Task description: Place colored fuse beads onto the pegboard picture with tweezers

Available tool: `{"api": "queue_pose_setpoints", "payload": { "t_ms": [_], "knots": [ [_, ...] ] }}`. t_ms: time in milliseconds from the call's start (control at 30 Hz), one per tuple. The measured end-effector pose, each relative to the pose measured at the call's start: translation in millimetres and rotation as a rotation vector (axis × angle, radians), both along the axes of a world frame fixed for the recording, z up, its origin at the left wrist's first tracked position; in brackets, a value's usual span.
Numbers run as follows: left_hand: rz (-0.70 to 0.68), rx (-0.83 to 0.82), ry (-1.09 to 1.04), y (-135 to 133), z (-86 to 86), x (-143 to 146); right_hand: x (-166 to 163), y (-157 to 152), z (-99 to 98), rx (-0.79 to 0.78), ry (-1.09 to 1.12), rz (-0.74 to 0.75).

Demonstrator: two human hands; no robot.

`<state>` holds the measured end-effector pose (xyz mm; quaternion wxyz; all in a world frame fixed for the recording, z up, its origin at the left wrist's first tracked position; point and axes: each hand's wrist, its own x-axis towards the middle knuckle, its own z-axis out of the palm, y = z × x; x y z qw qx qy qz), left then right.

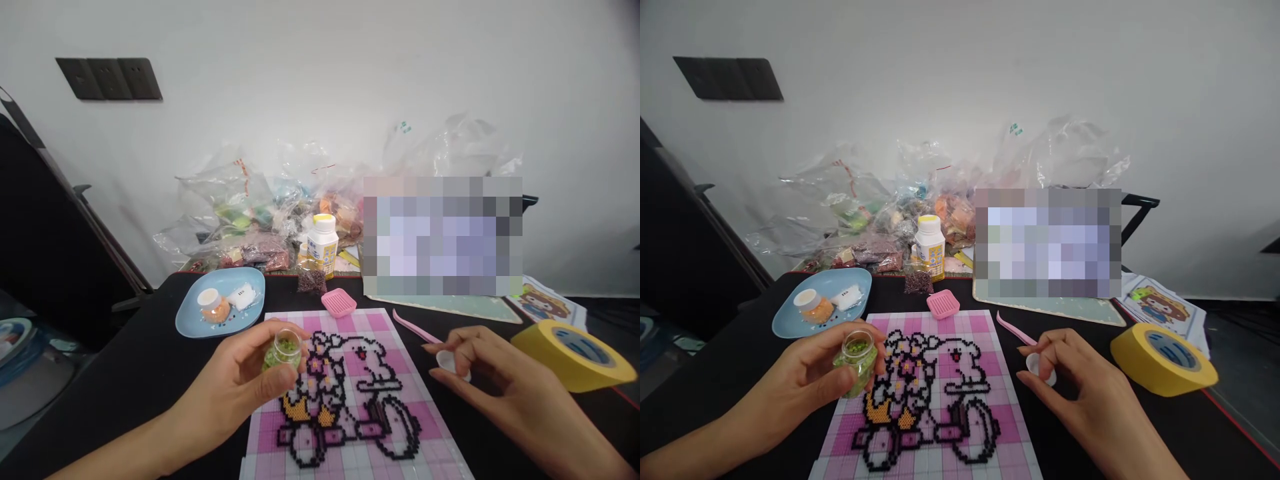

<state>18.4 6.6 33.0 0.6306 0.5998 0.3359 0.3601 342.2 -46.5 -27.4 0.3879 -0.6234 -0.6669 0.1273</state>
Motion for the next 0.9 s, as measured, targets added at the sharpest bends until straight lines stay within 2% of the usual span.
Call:
{"api": "queue_pose_setpoints", "payload": {
  "t_ms": [100, 200, 333, 433, 500, 600, 667, 800, 900],
  "knots": [
    [0.029, 0.040, 0.032, -3, 0.0, 2, 1, -6, -12.4, 0.040, -0.076, -0.013],
    [0.074, 0.099, 0.064, -5, 0.8, 2, -1, -4, -6.4, 0.121, -0.165, 0.005],
    [0.120, 0.150, 0.107, -9, -0.6, 4, -24, 4, 30.9, 0.306, -0.247, 0.087],
    [0.089, 0.143, 0.108, -11, -2.7, 4, -61, 10, 64.0, 0.430, -0.227, 0.277],
    [0.062, 0.131, 0.098, -13, -3.4, 3, -88, 14, 79.1, 0.443, -0.169, 0.424],
    [0.030, 0.115, 0.072, -14, -3.2, 1, -117, 20, 90.4, 0.358, -0.155, 0.589],
    [0.003, 0.131, 0.065, -13, -3.2, -2, -126, 23, 94.9, 0.249, -0.197, 0.670],
    [-0.106, 0.229, 0.128, -9, -6.1, -7, -127, 29, 104.7, 0.061, -0.361, 0.815],
    [-0.186, 0.181, 0.144, -8, -8.1, -9, -120, 30, 109.0, -0.099, -0.479, 0.889]
  ]
}}
